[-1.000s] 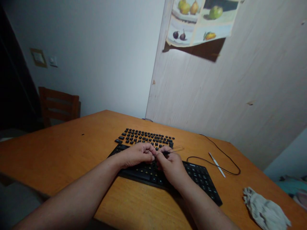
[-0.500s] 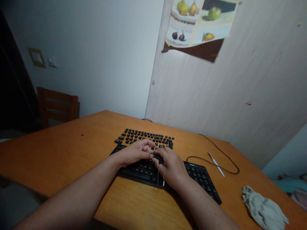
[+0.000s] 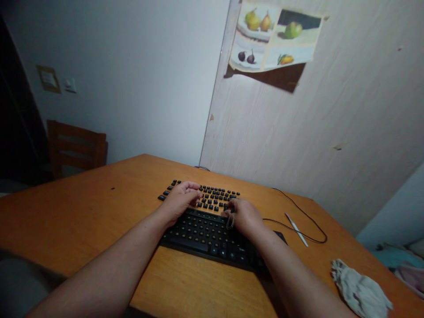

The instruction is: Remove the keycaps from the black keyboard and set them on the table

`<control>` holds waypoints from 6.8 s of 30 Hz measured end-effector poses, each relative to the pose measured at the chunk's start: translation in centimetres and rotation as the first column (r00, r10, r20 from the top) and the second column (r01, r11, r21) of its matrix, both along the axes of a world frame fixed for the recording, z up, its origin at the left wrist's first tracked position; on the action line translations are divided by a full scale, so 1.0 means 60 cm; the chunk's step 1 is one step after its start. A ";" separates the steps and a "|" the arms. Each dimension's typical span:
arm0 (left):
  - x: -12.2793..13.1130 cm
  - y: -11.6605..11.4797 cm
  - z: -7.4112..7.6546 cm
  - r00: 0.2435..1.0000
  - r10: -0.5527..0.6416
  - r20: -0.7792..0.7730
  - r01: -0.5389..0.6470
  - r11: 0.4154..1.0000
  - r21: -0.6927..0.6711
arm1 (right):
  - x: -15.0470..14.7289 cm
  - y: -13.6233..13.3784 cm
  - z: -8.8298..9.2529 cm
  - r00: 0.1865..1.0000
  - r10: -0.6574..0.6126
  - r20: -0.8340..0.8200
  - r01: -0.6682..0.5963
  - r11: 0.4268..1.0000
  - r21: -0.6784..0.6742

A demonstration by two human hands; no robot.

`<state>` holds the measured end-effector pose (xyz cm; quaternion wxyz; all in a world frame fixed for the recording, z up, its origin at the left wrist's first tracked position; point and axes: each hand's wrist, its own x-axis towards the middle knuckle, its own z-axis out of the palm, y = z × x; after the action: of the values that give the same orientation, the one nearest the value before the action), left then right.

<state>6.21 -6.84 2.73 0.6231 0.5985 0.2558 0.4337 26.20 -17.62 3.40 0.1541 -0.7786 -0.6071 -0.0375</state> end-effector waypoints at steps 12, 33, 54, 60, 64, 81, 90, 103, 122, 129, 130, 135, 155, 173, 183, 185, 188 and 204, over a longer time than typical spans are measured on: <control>-0.001 0.000 0.003 0.994 0.087 -0.064 -0.084 0.995 0.045 | 0.009 0.056 -0.020 1.000 -0.004 0.016 0.007 0.985 -0.174; -0.007 0.022 -0.007 0.988 0.136 -0.077 -0.121 0.977 0.174 | 0.008 -0.087 0.031 0.870 0.080 -0.487 0.036 0.974 0.224; 0.014 -0.021 0.093 0.941 0.245 0.233 -0.239 0.969 -0.055 | -0.045 -0.113 0.005 0.668 0.495 -0.555 -0.450 0.863 0.228; 0.044 -0.026 0.044 0.941 0.286 0.180 -0.276 0.958 -0.075 | -0.053 -0.110 -0.001 0.672 0.543 -0.504 -0.525 0.829 0.193; 0.051 -0.023 0.019 0.948 0.307 0.085 -0.304 0.951 -0.048 | -0.061 -0.109 0.000 0.651 0.542 -0.531 -0.534 0.825 0.187; 0.079 -0.054 -0.024 0.964 -0.051 -0.262 0.094 0.984 0.154 | -0.074 -0.099 -0.030 0.581 0.144 -0.801 -0.127 0.988 0.086; 0.073 -0.059 -0.023 0.926 -0.101 -0.365 0.181 0.964 0.193 | -0.061 -0.097 -0.019 0.412 0.070 -0.908 0.063 0.992 0.106; 0.072 -0.082 -0.009 0.885 -0.363 -0.293 0.402 0.911 0.087 | -0.054 -0.091 -0.025 0.552 0.297 -0.779 0.117 0.897 0.426; 0.070 -0.066 -0.002 0.919 -0.384 -0.090 0.371 0.919 -0.129 | -0.016 -0.073 -0.026 0.969 0.209 -0.129 -0.161 0.936 0.312; 0.065 -0.038 0.013 0.999 0.033 0.000 -0.033 0.988 -0.151 | 0.007 -0.040 0.006 0.999 0.035 0.004 -0.035 0.994 0.106; 0.065 -0.034 0.013 0.997 0.073 0.005 -0.071 0.986 -0.149 | 0.010 -0.032 0.008 0.999 0.024 0.022 -0.026 0.997 0.068; 0.066 -0.020 0.005 0.993 0.116 0.012 -0.113 0.985 -0.132 | 0.026 0.006 0.003 0.998 0.016 0.068 -0.009 0.995 -0.096; 0.067 -0.016 0.004 0.995 0.087 -0.041 -0.091 0.990 -0.107 | 0.026 0.036 -0.016 0.996 0.055 0.065 -0.049 0.995 -0.087; 0.070 -0.036 0.007 0.991 -0.003 -0.133 0.004 1.000 0.006 | -0.009 -0.114 0.048 0.633 0.126 -0.764 -0.158 0.987 0.032; 0.071 -0.049 -0.003 0.962 -0.077 -0.262 0.121 0.981 0.153 | -0.022 -0.141 0.040 0.550 0.006 -0.835 -0.143 0.986 -0.087; 0.071 -0.051 -0.002 0.958 -0.073 -0.278 0.120 0.980 0.157 | -0.027 -0.142 0.038 0.531 -0.028 -0.847 -0.155 0.979 -0.129; 0.071 -0.053 0.001 0.954 -0.076 -0.291 0.125 0.980 0.152 | -0.032 -0.140 0.031 0.513 -0.039 -0.857 -0.167 0.975 -0.145; 0.077 -0.053 -0.002 0.949 -0.067 -0.307 0.123 0.978 0.167 | -0.055 -0.128 0.005 0.510 -0.102 -0.854 -0.099 0.979 -0.176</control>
<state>10.82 -10.04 2.62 0.5396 0.7238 0.2768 0.3291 22.88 -25.32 3.72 0.3547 -0.7066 -0.4507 0.4146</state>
